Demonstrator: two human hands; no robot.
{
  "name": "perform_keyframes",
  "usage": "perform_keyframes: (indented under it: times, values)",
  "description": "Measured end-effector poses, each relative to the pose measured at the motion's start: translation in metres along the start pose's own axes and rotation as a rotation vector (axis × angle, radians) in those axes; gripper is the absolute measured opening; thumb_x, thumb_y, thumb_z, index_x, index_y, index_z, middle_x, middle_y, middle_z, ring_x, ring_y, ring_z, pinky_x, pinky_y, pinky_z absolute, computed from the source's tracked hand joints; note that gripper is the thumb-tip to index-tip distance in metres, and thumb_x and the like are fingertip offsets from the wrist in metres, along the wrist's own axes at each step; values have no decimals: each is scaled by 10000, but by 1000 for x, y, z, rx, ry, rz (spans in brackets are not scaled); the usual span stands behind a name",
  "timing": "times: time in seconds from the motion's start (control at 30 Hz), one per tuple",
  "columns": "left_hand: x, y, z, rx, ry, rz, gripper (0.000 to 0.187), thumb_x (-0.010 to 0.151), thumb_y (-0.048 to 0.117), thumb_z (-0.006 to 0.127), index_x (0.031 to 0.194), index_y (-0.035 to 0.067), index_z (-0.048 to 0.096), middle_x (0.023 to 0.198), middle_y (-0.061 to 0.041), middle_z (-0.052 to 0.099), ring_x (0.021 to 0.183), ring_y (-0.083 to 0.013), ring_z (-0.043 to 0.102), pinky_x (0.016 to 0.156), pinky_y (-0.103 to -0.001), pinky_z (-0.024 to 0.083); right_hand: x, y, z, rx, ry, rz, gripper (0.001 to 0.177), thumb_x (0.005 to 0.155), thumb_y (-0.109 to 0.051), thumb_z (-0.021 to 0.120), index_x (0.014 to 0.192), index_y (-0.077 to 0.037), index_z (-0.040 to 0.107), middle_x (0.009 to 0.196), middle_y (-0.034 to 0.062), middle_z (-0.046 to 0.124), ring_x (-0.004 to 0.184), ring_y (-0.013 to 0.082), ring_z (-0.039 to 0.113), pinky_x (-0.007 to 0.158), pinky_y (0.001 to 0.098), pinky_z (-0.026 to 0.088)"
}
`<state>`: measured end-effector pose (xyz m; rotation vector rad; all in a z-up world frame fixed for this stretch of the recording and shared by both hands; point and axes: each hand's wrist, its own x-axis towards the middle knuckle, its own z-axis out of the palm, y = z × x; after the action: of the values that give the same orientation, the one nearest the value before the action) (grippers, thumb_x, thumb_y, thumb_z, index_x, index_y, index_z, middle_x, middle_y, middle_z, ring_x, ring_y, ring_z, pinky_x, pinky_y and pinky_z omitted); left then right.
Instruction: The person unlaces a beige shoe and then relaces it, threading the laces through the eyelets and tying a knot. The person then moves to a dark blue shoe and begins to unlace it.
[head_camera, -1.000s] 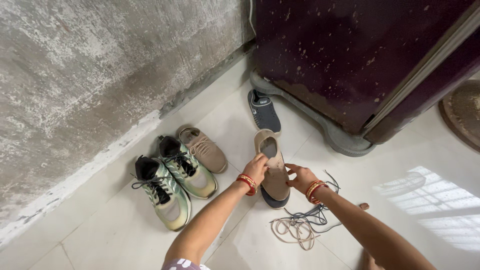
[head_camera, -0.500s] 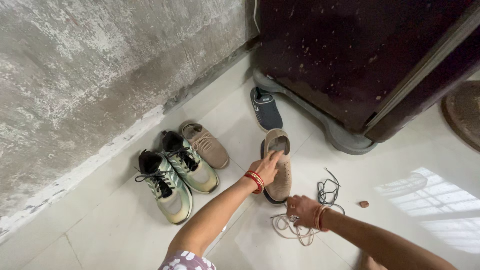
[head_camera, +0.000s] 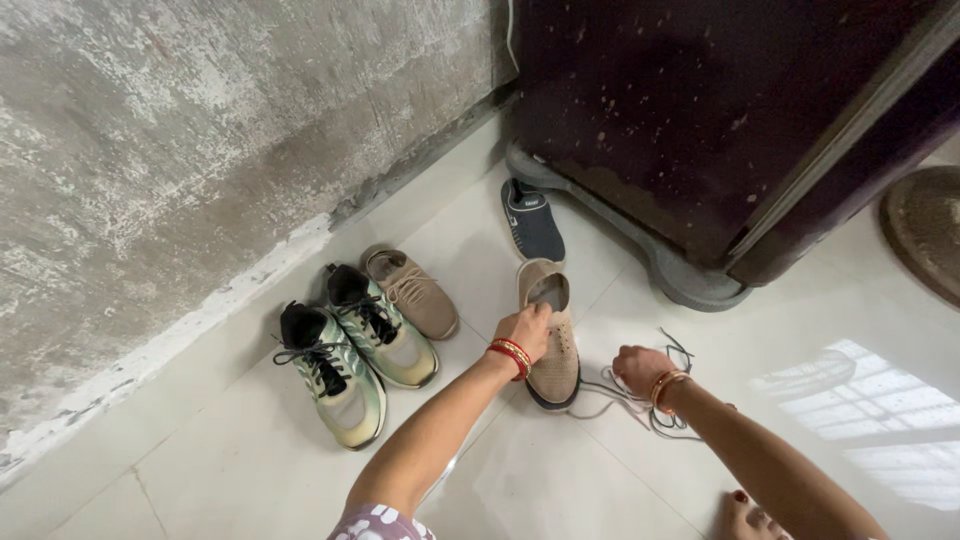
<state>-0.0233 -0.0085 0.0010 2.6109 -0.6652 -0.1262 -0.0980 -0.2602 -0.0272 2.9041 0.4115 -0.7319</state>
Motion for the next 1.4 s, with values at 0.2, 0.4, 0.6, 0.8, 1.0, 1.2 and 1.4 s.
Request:
perform_keyframes:
  times: [0.2, 0.4, 0.6, 0.8, 1.0, 1.2, 1.4]
  values:
    - [1, 3, -6, -6, -76, -92, 437, 897, 238, 710, 1250, 77, 509, 1218, -212, 654, 981, -412, 699, 826, -502, 575, 5, 30, -46, 623, 223, 178, 255, 902, -169, 733, 1155, -147, 758, 1022, 50, 802, 886, 164, 762, 861, 295, 617]
    - [-1, 32, -32, -47, 17, -104, 649, 844, 247, 755, 1386, 86, 436, 1475, -266, 443, 978, -428, 694, 816, -500, 580, 0, 47, -73, 1087, 271, 27, 256, 895, -69, 707, 1141, -5, 739, 1041, 107, 813, 964, 169, 785, 875, 296, 631]
    - [27, 58, -24, -598, 156, 215, 712, 753, 242, 821, 1336, 49, 459, 1247, -149, 652, 1026, -272, 684, 871, -412, 565, -19, 39, -124, 1279, 337, -11, 245, 907, -65, 697, 1131, 32, 728, 997, 127, 801, 924, 196, 778, 828, 335, 637]
    - [43, 61, 14, -944, -315, 282, 250, 1040, 154, 534, 1221, 27, 650, 895, -52, 731, 882, -144, 702, 827, -314, 559, -43, 27, -182, 1387, 634, -166, 178, 926, -32, 693, 1093, 30, 709, 1001, 125, 775, 911, 182, 750, 835, 343, 635]
    - [38, 13, 23, -886, -442, 90, 248, 1058, 123, 436, 1154, 43, 650, 782, -10, 664, 755, -95, 679, 736, -260, 551, -83, 60, -231, 1816, 1034, -311, 123, 1046, 25, 616, 1115, -24, 705, 1030, 102, 734, 921, 171, 724, 829, 338, 625]
    - [30, -40, 5, -712, -349, -40, 261, 1044, 124, 457, 1137, 46, 689, 752, -27, 708, 644, -107, 613, 610, -295, 483, -106, 107, -237, 2108, 1092, -629, 123, 1156, 26, 580, 1115, -9, 690, 1024, 127, 710, 860, 187, 679, 790, 335, 567]
    - [19, -20, -35, -640, -220, -53, 264, 1018, 167, 517, 1106, 53, 738, 773, -77, 689, 624, -133, 632, 597, -314, 533, -79, 74, -213, 794, 352, -84, 345, 863, -223, 697, 1197, -158, 750, 1065, 72, 807, 992, 236, 769, 935, 394, 614]
